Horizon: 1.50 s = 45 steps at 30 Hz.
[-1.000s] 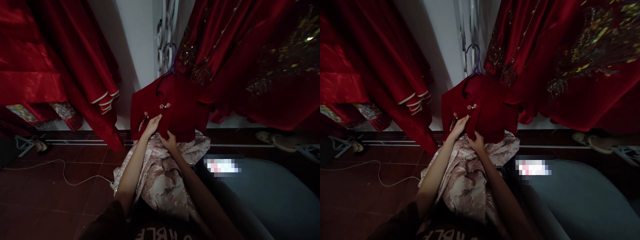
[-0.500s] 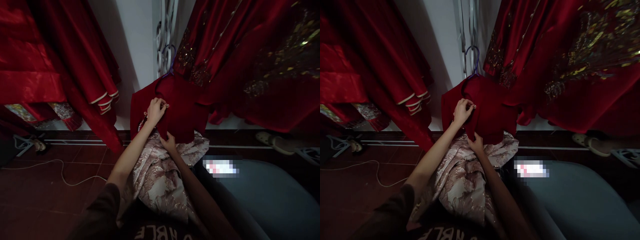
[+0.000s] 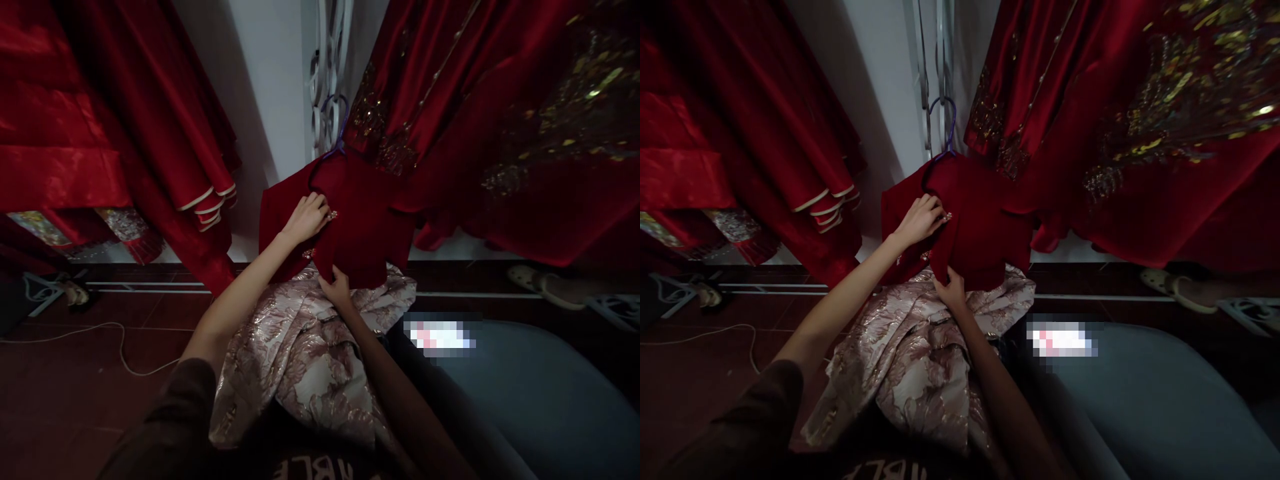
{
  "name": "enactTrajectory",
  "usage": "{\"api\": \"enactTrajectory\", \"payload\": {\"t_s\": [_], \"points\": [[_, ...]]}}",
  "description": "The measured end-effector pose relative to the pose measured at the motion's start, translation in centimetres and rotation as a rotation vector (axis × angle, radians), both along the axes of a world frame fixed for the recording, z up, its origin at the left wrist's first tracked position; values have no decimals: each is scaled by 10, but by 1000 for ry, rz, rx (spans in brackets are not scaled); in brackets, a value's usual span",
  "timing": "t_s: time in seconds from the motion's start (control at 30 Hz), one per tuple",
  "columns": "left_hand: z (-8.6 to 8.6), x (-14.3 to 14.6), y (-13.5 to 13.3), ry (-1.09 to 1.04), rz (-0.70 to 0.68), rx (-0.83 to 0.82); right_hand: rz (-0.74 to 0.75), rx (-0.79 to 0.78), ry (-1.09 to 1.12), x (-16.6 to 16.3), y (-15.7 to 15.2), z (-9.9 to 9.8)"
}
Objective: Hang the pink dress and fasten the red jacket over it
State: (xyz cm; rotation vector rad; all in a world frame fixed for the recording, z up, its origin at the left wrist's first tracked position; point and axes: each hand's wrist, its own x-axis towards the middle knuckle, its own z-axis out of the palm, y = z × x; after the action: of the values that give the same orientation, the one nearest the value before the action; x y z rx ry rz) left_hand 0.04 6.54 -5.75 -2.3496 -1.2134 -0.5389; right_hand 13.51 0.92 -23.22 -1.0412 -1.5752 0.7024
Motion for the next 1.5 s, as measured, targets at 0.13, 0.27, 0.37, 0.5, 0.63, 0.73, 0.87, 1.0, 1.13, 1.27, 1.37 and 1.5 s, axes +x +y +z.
{"api": "enactTrajectory", "payload": {"t_s": [0.13, 0.27, 0.37, 0.5, 0.63, 0.73, 0.87, 1.0, 1.13, 1.27, 1.37, 1.5], "points": [[4, -2, 9, 59, -87, -2, -9, -4, -10, 0, -1, 1], [5, -5, 17, 133, -162, 46, -11, 8, 0, 0, -2, 3], [3, -5, 21, 199, -178, 108, -19, 0, -11, 0, -2, 2], [2, -4, 21, 243, -196, 126, -18, 5, -13, 0, -1, 2], [4, -5, 17, 225, -202, 39, -26, -10, -30, 1, -2, 6], [5, -6, 16, 196, -213, -52, -25, -8, -21, 0, -2, 9], [7, -6, 14, 165, -213, -82, -26, 13, -21, 0, -9, 12], [5, -14, 12, 178, -149, 6, -112, 160, -22, 5, -17, 34], [-2, -26, 9, 146, -42, 58, -299, 220, 120, 4, 5, 90], [-5, -22, 9, -108, 134, 141, -54, 84, 95, -14, 61, 146], [-5, -11, 13, -385, 321, 233, -49, 105, 124, -38, 96, 162], [-14, -9, 20, -683, 525, 288, -346, 219, -7, -58, 110, 147]]}}
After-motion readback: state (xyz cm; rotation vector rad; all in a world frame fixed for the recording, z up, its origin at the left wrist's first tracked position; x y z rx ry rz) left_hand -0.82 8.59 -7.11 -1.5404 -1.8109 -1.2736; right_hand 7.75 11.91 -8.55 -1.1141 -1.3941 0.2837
